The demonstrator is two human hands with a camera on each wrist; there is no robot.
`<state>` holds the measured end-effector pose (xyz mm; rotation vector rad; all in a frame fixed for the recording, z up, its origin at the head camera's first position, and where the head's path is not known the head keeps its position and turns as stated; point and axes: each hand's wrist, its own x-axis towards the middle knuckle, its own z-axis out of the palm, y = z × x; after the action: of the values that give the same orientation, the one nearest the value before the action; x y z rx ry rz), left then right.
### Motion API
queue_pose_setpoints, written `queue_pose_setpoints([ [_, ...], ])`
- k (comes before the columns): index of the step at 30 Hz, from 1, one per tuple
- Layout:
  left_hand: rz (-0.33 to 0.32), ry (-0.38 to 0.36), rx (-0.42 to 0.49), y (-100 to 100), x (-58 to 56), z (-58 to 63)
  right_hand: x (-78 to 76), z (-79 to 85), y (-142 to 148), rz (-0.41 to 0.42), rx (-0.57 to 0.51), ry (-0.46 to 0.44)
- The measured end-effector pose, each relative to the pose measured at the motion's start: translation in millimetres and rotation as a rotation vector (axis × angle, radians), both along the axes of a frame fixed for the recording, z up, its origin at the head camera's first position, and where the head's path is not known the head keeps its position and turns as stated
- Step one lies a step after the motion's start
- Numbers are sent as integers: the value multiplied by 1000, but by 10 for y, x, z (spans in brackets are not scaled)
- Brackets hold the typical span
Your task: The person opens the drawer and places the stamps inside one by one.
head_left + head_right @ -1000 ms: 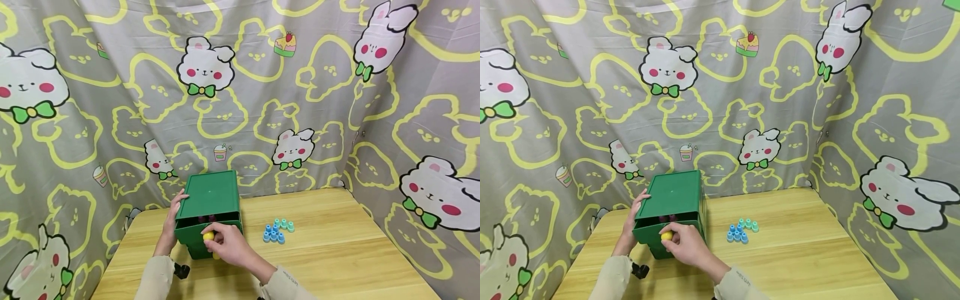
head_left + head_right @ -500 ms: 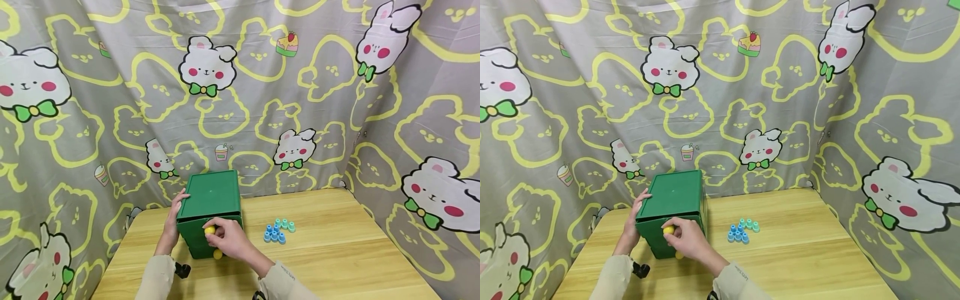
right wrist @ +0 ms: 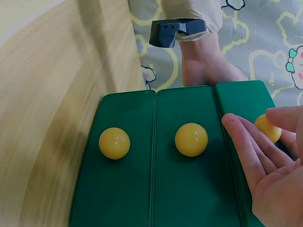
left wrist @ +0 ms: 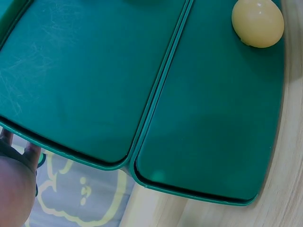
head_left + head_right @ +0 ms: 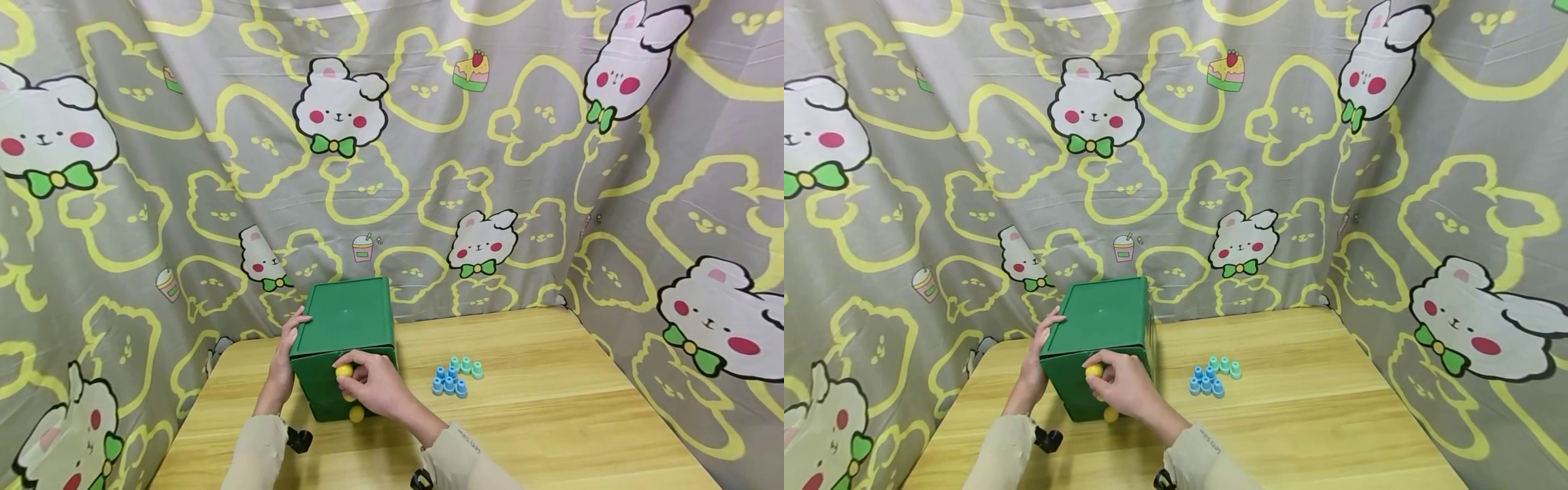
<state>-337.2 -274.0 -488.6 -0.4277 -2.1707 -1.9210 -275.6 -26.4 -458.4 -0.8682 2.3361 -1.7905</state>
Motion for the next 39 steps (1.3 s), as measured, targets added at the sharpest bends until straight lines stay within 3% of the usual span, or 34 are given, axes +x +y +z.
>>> queue_pose_setpoints([
  [8, -15, 4, 9, 7, 1, -15, -32, -11, 4, 9, -10, -14],
  [27, -6, 6, 12, 13, 9, -20, -30, -48, -1, -22, 20, 57],
  [34, -2, 8, 1, 9, 0, -21, -29, -47, 18, -35, 129, 137],
  [39, -2, 15, 5, 2, -10, -29, -24, -47, 59, 9, 176, 174],
])
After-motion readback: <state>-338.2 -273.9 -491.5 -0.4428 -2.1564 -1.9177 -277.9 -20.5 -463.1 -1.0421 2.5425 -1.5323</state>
